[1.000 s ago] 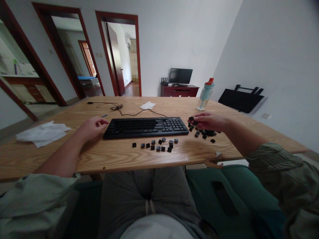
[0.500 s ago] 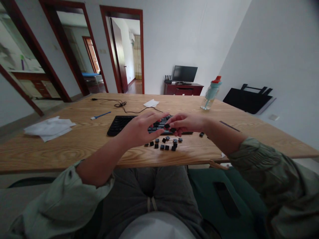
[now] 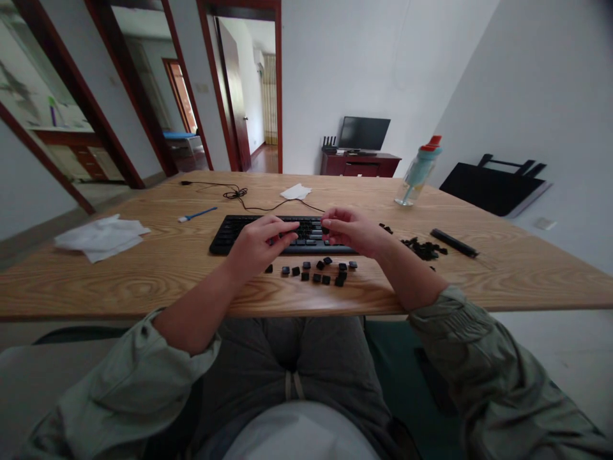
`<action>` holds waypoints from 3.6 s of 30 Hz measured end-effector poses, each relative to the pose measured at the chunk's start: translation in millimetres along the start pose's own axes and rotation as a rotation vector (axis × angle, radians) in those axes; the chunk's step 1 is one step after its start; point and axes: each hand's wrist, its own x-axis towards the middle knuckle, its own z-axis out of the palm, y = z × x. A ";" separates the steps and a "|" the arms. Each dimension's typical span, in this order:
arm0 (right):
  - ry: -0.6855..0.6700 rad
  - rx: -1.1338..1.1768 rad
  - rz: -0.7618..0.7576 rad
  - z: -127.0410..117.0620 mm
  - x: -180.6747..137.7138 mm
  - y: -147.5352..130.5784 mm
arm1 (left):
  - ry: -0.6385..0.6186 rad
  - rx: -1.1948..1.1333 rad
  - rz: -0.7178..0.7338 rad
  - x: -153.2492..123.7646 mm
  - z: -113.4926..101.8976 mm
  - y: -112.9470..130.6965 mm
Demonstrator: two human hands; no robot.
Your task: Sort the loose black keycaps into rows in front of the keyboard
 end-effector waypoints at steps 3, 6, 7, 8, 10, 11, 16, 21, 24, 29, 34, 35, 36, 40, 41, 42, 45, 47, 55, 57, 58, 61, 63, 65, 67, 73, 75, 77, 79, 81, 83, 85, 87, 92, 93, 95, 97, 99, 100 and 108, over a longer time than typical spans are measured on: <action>0.071 -0.026 -0.038 -4.5 1.9 7.3 | 0.094 -0.006 -0.031 -4.7 0.6 -2.2; 0.121 -0.058 -0.051 -6.9 2.7 10.6 | 0.125 0.013 -0.065 -6.9 1.5 -1.3; 0.134 -0.063 -0.047 -7.2 2.5 10.9 | 0.116 0.019 -0.073 -7.4 1.7 -0.6; 0.145 -0.066 -0.044 -7.2 2.0 10.9 | 0.106 0.025 -0.083 -7.9 1.8 0.1; 0.155 -0.066 -0.038 -6.8 0.3 10.1 | 0.092 0.031 -0.107 -8.8 2.4 1.0; 0.154 -0.062 -0.035 -6.4 -0.7 9.4 | 0.092 0.030 -0.127 -9.2 2.8 1.1; 0.108 -0.035 -0.050 -3.9 -4.9 7.3 | 0.121 0.033 -0.216 -9.4 5.4 0.5; 0.098 -0.002 -0.113 -3.0 -4.3 11.4 | 0.112 0.029 -0.233 -9.1 4.9 3.1; 0.098 0.007 -0.090 -3.1 -2.5 13.8 | 0.093 0.059 -0.246 -9.1 4.6 4.2; 0.146 -0.027 -0.081 -3.9 -1.4 14.1 | 0.097 0.071 -0.222 -9.2 5.3 2.7; 0.133 -0.128 -0.077 0.4 -1.5 14.0 | 0.051 0.087 -0.203 -9.5 4.6 1.9; 0.138 -0.165 -0.094 1.8 -2.2 13.4 | 0.046 0.092 -0.193 -9.4 4.4 1.9; 0.148 -0.214 -0.118 2.8 -3.8 12.2 | 0.041 0.094 -0.184 -9.1 4.3 1.9; 0.166 -0.530 -0.208 -1.7 -27.4 4.6 | 0.003 0.082 -0.151 -8.4 1.1 2.7; 0.155 -0.629 -0.207 -5.5 -38.5 3.1 | -0.014 0.076 -0.143 -8.8 -1.5 3.0; 0.139 -0.729 -0.192 -10.1 -51.1 2.4 | -0.030 0.071 -0.137 -9.6 -5.2 3.3; 0.114 -0.985 -0.097 -24.0 -90.9 6.6 | -0.080 0.080 -0.170 -16.0 -23.5 2.3; 0.127 -1.103 -0.048 -29.5 -111.4 13.9 | -0.144 0.111 -0.249 -23.7 -40.2 -0.8; 0.222 -1.247 -0.228 -31.6 -123.5 46.3 | -0.458 0.230 -0.533 -63.2 -85.8 -16.6; 0.264 -1.242 -0.231 -31.8 -123.7 48.8 | -0.502 0.243 -0.547 -69.5 -86.5 -17.3; 0.271 -1.238 -0.233 -31.8 -124.7 49.0 | -0.513 0.246 -0.543 -71.5 -86.0 -17.3; 0.218 -1.207 -0.240 -31.2 -129.6 46.5 | -0.510 0.251 -0.528 -74.1 -84.2 -17.5; 0.165 -1.176 -0.231 -30.4 -132.2 44.5 | -0.508 0.241 -0.540 -74.3 -84.0 -18.7; 0.146 -1.154 -0.218 -29.7 -133.1 43.7 | -0.512 0.220 -0.570 -74.8 -84.4 -20.9; 0.152 -1.146 -0.213 -29.6 -132.5 44.5 | -0.512 0.201 -0.604 -76.0 -84.7 -23.5; 0.181 -1.145 -0.187 -32.1 -130.1 50.3 | -0.483 0.210 -0.614 -79.5 -84.3 -26.2; 0.176 -1.145 -0.199 -32.2 -129.8 50.9 | -0.483 0.208 -0.604 -80.0 -84.4 -25.9; 0.177 -1.133 -0.220 -31.5 -129.5 50.4 | -0.483 0.205 -0.594 -80.5 -84.3 -26.2; 0.182 -1.117 -0.234 -30.2 -129.3 49.3 | -0.480 0.202 -0.589 -80.9 -84.1 -26.8; 0.190 -1.100 -0.233 -29.0 -129.4 48.0 | -0.479 0.204 -0.586 -80.7 -83.7 -27.1; 0.192 -1.087 -0.220 -28.2 -129.8 46.8 | -0.479 0.211 -0.579 -79.9 -83.4 -26.8; 0.189 -1.082 -0.204 -28.1 -130.2 46.1 | -0.477 0.226 -0.574 -78.9 -83.1 -26.3; 0.189 -1.077 -0.196 -28.5 -130.5 45.8 | -0.478 0.241 -0.569 -78.5 -82.9 -26.3; 0.200 -1.107 -0.191 -29.7 -129.9 46.6 | -0.465 0.267 -0.561 -79.7 -82.7 -29.0; 0.200 -1.114 -0.188 -29.9 -129.6 47.0 | -0.462 0.265 -0.564 -80.1 -82.8 -29.6; 0.199 -1.123 -0.183 -30.4 -129.0 47.6 | -0.456 0.254 -0.568 -81.1 -83.3 -30.4; 0.199 -1.130 -0.184 -31.0 -128.6 48.0 | -0.449 0.249 -0.574 -82.0 -83.8 -30.8; 0.197 -1.138 -0.193 -31.3 -128.6 47.8 | -0.454 0.261 -0.580 -82.7 -84.4 -31.1; 0.195 -1.140 -0.198 -31.3 -128.7 47.5 | -0.459 0.270 -0.580 -82.9 -84.6 -31.2; 0.192 -1.142 -0.200 -28.5 -129.9 45.3 | -0.449 0.326 -0.555 -85.7 -83.8 -37.3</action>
